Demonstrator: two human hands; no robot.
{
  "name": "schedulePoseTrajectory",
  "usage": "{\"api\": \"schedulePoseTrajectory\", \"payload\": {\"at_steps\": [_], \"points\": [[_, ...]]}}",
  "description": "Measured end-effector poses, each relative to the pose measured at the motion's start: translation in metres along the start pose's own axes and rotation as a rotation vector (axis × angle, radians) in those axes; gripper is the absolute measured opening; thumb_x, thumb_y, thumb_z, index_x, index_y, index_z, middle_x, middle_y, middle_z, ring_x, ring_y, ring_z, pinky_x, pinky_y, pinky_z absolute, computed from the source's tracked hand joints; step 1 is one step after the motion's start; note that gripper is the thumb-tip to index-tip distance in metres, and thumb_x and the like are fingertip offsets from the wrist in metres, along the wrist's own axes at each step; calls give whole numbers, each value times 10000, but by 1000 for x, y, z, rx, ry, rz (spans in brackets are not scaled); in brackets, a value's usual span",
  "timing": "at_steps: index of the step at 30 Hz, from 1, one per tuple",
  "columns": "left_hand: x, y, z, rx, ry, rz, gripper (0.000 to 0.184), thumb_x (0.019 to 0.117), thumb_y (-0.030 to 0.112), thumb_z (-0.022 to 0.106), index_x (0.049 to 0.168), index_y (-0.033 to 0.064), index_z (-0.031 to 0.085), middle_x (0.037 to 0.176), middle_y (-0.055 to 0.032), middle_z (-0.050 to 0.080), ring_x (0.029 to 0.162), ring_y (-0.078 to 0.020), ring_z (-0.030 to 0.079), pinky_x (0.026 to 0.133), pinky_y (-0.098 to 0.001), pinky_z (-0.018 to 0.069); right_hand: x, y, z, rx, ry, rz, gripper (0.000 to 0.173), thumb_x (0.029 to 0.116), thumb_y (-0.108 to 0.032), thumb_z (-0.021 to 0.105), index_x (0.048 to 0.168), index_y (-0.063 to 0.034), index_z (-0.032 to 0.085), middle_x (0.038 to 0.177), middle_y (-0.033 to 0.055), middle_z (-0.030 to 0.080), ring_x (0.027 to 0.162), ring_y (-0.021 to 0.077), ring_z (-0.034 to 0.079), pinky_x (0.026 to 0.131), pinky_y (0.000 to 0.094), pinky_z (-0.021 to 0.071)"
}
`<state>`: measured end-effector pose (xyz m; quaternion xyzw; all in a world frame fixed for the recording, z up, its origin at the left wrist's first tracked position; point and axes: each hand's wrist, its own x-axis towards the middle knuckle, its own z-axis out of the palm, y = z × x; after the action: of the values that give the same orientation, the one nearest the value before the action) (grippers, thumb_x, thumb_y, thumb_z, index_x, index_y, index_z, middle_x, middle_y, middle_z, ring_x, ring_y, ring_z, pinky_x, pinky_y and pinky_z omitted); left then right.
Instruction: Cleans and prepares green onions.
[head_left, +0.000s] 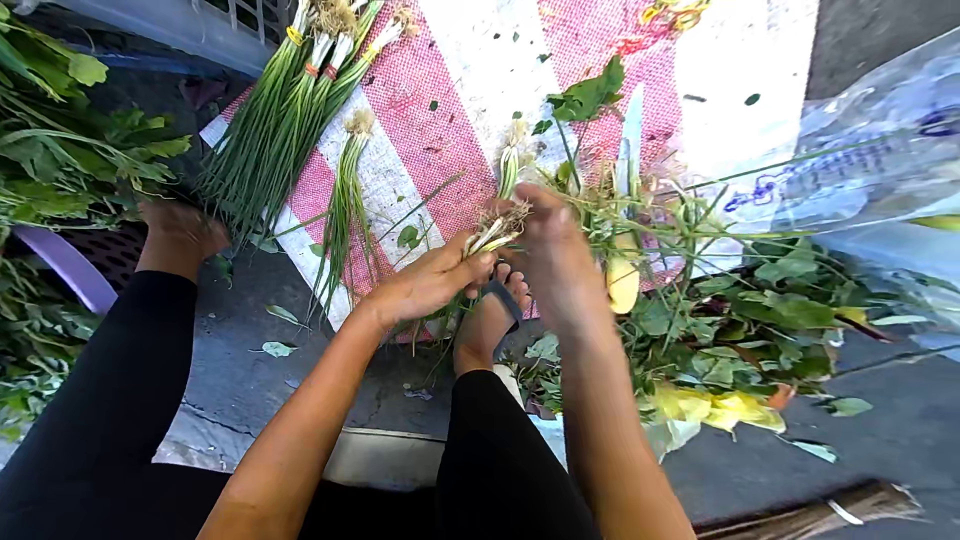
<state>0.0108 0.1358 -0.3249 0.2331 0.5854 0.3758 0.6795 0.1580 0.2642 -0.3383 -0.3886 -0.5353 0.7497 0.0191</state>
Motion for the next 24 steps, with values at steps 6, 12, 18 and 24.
{"api": "schedulePoseTrajectory", "payload": {"at_steps": [6, 12, 18, 24], "points": [[-2, 14, 4, 365, 187, -89, 221, 1056, 137, 479, 1053, 1, 653, 857, -123, 645, 803, -223, 642, 718, -429, 524, 10, 2, 40, -603, 52, -268, 511, 1067, -470, 473, 1387, -80, 552, 1093, 98, 660, 863, 174, 660, 719, 397, 560], [-3, -1, -3, 123, 108, -2, 267, 1075, 220, 495, 1258, 47, 583, 863, -49, 633, 733, -113, 610, 685, -302, 535, 16, -6, 20, -292, 11, -290, 341, 978, -245, 699, 1291, -115, 659, 1081, 31, 667, 769, 66, 650, 641, 217, 571], [-5, 3, -15, 5, 7, 50, 225, 1074, 180, 515, 1141, 2, 634, 931, -58, 686, 837, -89, 656, 780, -273, 558, 16, -10, 16, -264, -124, -293, 315, 1074, -255, 518, 1283, -98, 693, 1236, 27, 628, 844, 60, 647, 645, 209, 569], [-4, 10, -16, 186, 5, 31, 272, 1105, 239, 434, 1071, 49, 625, 890, -25, 646, 811, -74, 604, 741, -274, 507, 18, -20, 12, -235, -209, -237, 440, 1092, -321, 432, 1498, -164, 497, 1330, 7, 629, 778, 75, 662, 559, 228, 564]]}}
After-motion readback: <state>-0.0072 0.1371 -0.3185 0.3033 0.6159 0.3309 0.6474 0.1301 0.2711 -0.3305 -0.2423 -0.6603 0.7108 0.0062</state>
